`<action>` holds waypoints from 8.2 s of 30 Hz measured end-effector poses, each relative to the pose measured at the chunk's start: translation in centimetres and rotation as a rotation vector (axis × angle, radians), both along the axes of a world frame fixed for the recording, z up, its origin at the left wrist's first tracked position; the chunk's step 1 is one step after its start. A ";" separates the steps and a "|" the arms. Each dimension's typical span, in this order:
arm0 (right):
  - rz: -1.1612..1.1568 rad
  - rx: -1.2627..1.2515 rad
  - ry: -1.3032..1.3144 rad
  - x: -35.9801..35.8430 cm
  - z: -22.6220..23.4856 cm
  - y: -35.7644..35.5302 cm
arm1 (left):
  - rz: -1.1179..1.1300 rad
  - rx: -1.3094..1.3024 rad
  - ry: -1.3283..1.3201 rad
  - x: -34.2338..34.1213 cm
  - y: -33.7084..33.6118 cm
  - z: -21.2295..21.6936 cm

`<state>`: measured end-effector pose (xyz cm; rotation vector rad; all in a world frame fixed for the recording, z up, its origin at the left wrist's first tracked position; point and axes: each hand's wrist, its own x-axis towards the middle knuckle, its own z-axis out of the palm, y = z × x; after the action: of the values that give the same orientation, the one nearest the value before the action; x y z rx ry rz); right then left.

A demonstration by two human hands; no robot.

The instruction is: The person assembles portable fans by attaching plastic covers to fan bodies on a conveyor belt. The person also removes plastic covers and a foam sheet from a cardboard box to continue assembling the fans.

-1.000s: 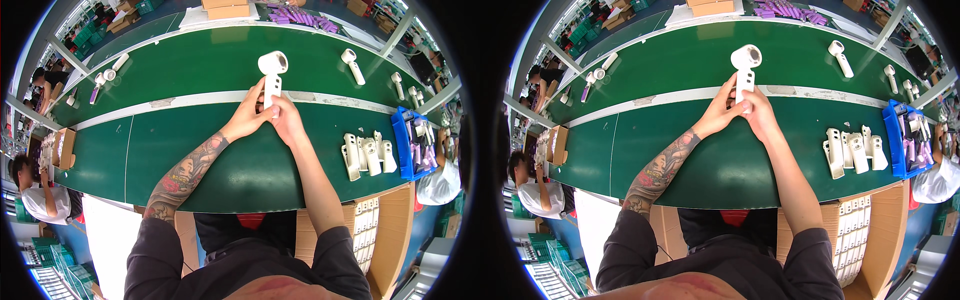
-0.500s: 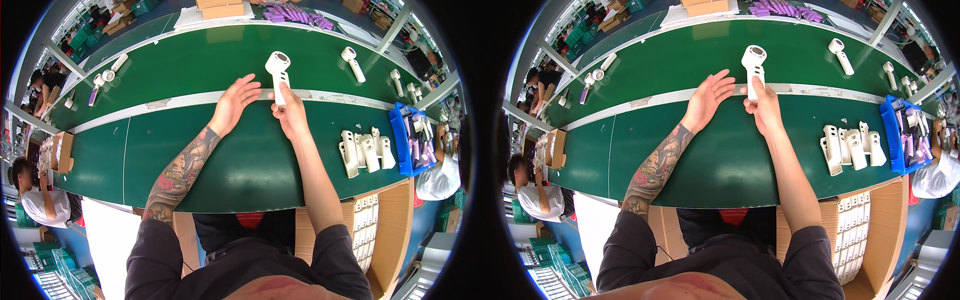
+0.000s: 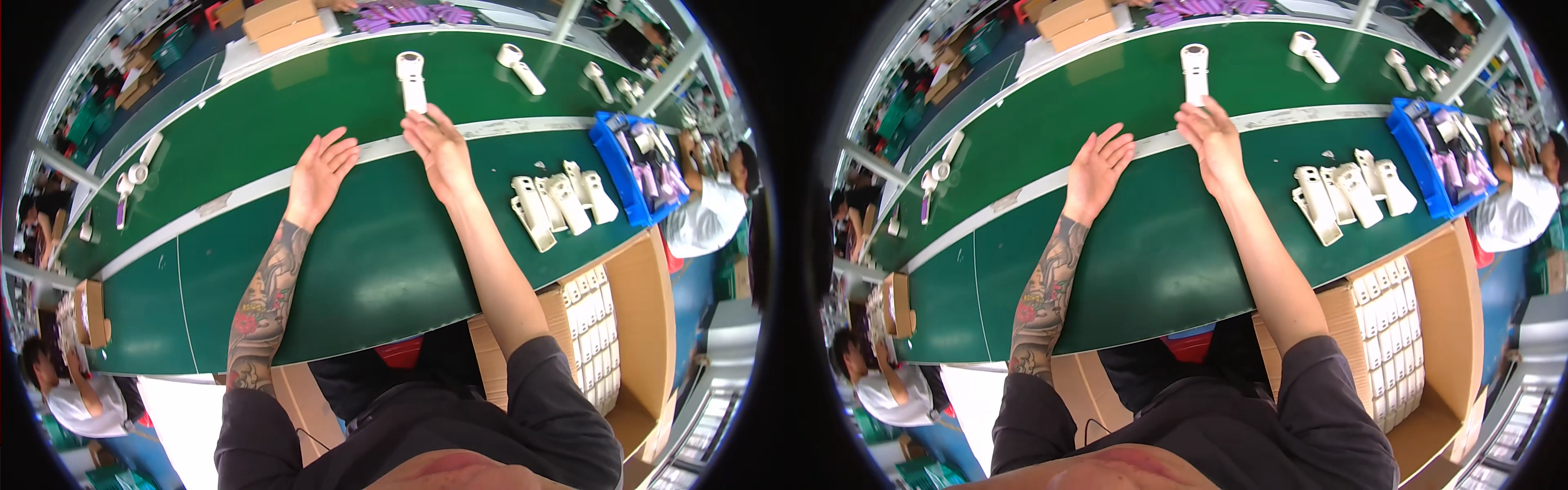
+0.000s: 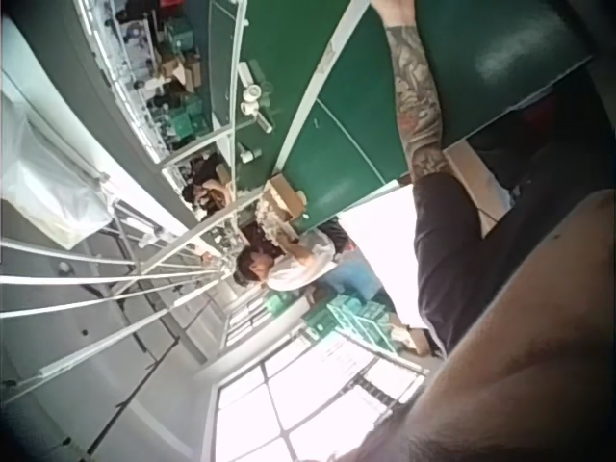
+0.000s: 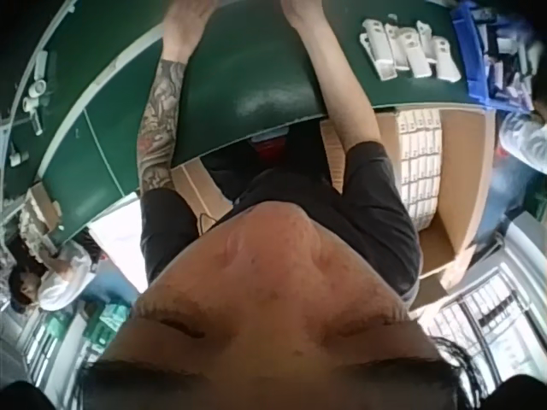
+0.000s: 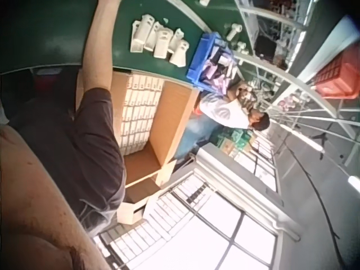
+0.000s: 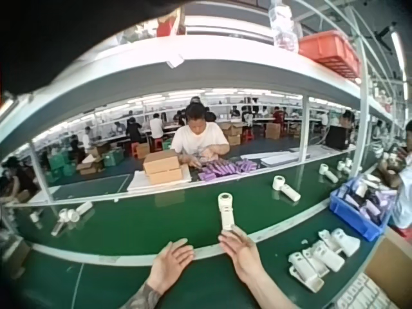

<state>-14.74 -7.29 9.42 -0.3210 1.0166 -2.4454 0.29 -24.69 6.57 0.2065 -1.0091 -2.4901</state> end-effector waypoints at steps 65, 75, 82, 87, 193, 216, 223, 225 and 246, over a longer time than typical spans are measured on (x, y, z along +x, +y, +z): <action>0.165 1.703 1.666 -0.6 5.5 9.7 | 0.056 -0.246 0.041 1.6 -0.1 -0.9; 0.212 1.228 1.364 5.8 6.0 2.6 | 0.105 -0.142 0.017 2.9 -0.5 -0.2; 0.149 0.741 0.638 7.8 -0.6 -4.9 | 0.162 -0.183 0.042 3.1 -1.5 -0.8; 0.107 0.615 0.724 9.6 -2.3 -6.0 | 0.269 -0.227 0.087 3.8 -3.4 -1.2; 0.766 -0.071 -0.052 6.6 -0.3 -3.3 | 0.246 -0.466 -0.135 3.7 -1.0 1.7; 0.033 1.186 1.455 9.4 2.1 1.9 | 0.690 -1.056 -0.346 4.3 -2.8 0.2; -0.078 0.836 1.628 12.8 -1.8 -5.6 | 1.349 -1.610 -0.655 7.7 -15.0 -1.8; -0.115 0.852 1.661 12.9 -2.0 -5.8 | 1.619 -1.630 -1.143 10.0 -18.5 -1.9; -0.102 0.613 1.109 10.9 -1.6 -5.5 | 0.579 -0.478 -0.352 10.7 -13.7 6.9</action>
<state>-3.82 -12.78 7.81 -1.4905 2.1531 -1.7779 10.96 -38.36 13.44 0.6892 -1.4104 -1.6736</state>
